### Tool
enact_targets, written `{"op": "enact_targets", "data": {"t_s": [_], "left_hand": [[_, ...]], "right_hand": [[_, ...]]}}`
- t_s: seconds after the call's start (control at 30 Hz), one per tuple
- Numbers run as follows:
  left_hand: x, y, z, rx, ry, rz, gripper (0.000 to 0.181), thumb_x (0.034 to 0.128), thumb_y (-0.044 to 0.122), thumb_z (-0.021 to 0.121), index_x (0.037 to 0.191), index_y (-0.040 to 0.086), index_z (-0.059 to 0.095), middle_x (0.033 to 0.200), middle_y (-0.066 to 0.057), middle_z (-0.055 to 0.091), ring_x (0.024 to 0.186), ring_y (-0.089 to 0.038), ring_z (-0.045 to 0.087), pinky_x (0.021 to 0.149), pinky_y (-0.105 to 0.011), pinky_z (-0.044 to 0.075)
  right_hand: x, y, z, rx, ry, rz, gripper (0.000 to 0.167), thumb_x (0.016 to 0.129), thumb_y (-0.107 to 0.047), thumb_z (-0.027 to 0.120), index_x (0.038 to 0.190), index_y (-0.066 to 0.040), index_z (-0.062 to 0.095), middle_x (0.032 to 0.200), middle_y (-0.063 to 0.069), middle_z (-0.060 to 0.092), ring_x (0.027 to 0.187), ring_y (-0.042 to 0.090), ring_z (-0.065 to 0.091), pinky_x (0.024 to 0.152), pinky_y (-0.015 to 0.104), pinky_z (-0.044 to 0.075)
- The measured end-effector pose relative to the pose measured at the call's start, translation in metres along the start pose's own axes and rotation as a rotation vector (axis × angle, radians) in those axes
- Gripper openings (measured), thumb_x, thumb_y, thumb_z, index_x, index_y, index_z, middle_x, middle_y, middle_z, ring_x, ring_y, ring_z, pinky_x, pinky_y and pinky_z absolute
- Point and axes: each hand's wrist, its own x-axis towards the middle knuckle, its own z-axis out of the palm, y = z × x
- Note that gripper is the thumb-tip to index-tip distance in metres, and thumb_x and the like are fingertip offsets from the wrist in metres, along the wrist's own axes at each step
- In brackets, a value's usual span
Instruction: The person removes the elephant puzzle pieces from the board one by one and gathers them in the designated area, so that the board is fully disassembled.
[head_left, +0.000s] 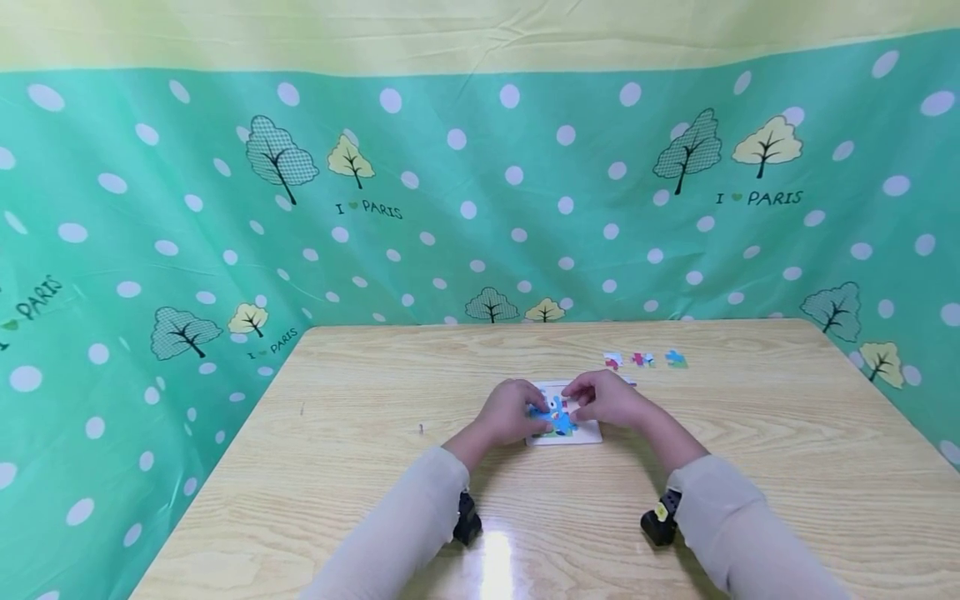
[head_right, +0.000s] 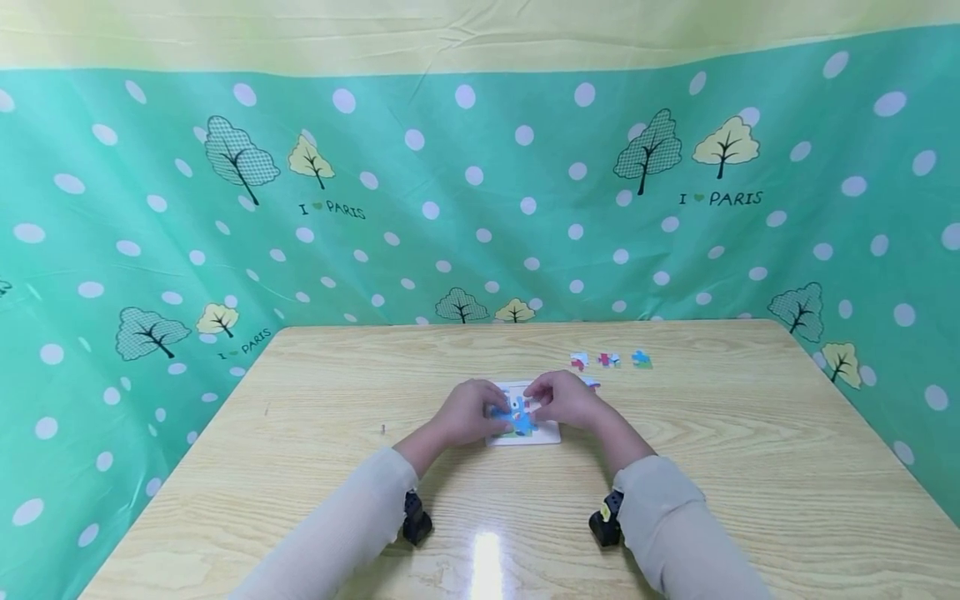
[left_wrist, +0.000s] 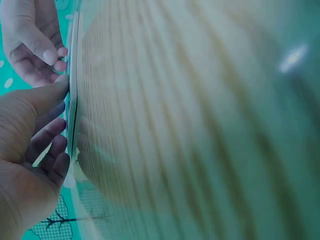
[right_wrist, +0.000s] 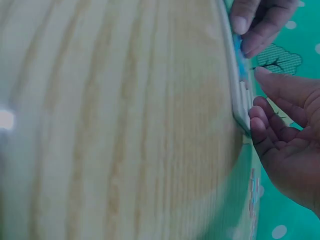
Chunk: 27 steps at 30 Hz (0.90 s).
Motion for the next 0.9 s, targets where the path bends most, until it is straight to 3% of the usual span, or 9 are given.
{"op": "enact_targets", "data": {"t_s": [0.17, 0.47, 0.9], "left_hand": [[-0.0011, 0.0011, -0.0024, 0.041, -0.005, 0.052, 0.018, 0.0886, 0.023, 0.085, 0.096, 0.006, 0.082, 0.113, -0.004, 0.074, 0.113, -0.022, 0.064, 0.106, -0.035, 0.046], [-0.0031, 0.0010, -0.0039, 0.043, -0.016, 0.086, 0.018, 0.0885, 0.023, 0.085, 0.097, 0.006, 0.083, 0.114, -0.005, 0.075, 0.114, -0.023, 0.064, 0.105, -0.035, 0.047], [-0.0015, 0.0024, 0.0000, 0.015, 0.026, 0.023, 0.021, 0.0822, 0.027, 0.091, 0.088, 0.008, 0.082, 0.106, -0.002, 0.075, 0.109, -0.021, 0.064, 0.102, -0.033, 0.049]], "right_hand": [[0.0044, -0.0010, 0.0029, -0.035, -0.021, 0.006, 0.035, 0.087, -0.001, 0.082, 0.120, 0.002, 0.072, 0.106, 0.006, 0.068, 0.089, 0.020, 0.053, 0.079, 0.032, 0.049], [0.0075, 0.0000, 0.0058, -0.090, -0.034, 0.010, 0.030, 0.087, -0.003, 0.082, 0.115, 0.001, 0.074, 0.097, 0.004, 0.063, 0.086, 0.020, 0.049, 0.076, 0.033, 0.044], [0.0060, -0.0007, 0.0065, -0.086, -0.035, 0.001, 0.027, 0.087, -0.002, 0.081, 0.112, 0.002, 0.073, 0.094, 0.006, 0.059, 0.087, 0.022, 0.048, 0.075, 0.033, 0.042]]}}
